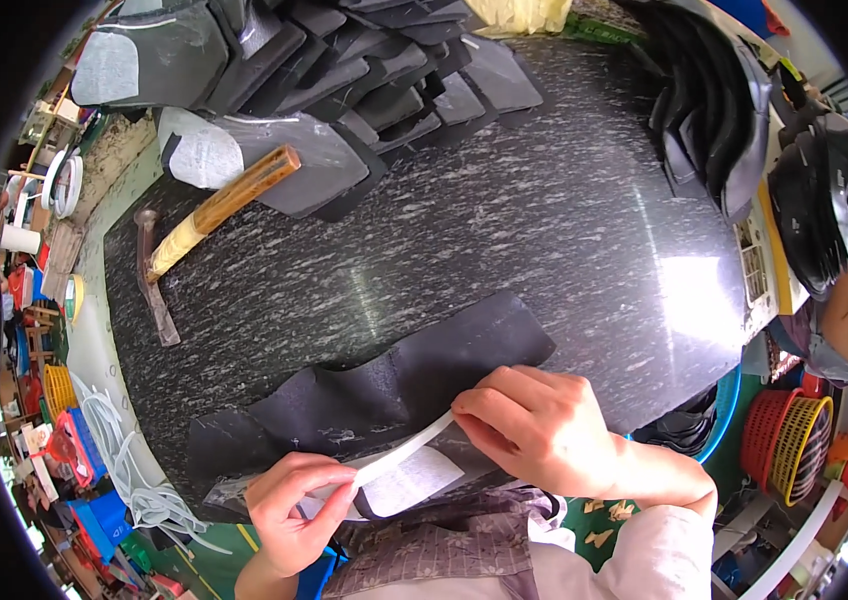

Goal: Apply adhesive and fold the edges of shoe upper components on a workbench.

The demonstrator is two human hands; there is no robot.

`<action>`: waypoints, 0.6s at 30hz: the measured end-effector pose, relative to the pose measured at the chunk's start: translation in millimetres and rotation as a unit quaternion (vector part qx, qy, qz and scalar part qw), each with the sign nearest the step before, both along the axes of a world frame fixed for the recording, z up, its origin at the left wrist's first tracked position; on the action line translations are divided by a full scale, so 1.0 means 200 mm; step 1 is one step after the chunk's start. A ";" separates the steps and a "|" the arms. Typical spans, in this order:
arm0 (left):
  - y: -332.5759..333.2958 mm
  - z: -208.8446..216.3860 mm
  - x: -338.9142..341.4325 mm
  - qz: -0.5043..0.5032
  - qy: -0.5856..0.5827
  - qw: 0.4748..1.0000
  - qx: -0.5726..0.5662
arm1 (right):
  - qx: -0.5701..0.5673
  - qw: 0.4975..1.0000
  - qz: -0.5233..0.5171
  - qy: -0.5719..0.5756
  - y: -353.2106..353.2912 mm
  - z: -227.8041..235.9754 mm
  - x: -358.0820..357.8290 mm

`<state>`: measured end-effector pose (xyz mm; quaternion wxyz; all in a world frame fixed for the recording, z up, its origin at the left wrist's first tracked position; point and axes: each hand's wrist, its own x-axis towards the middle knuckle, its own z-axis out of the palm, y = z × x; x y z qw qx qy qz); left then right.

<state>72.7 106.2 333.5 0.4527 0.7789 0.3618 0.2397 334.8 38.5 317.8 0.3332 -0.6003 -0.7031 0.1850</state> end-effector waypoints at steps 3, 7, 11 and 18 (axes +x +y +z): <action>0.02 0.00 0.00 -0.003 0.011 1.000 -0.028 | -0.036 0.999 0.005 -0.003 0.02 0.03 0.01; 0.04 -0.01 0.01 0.005 0.014 1.000 -0.024 | 0.070 0.990 0.084 -0.083 0.02 -0.01 0.03; 0.04 -0.01 0.02 0.014 0.016 0.999 -0.046 | 0.169 0.950 0.158 -0.212 0.03 -0.03 0.03; 0.01 0.00 0.04 -0.024 0.108 0.988 0.107 | 0.162 0.947 0.241 -0.136 0.04 0.01 -0.14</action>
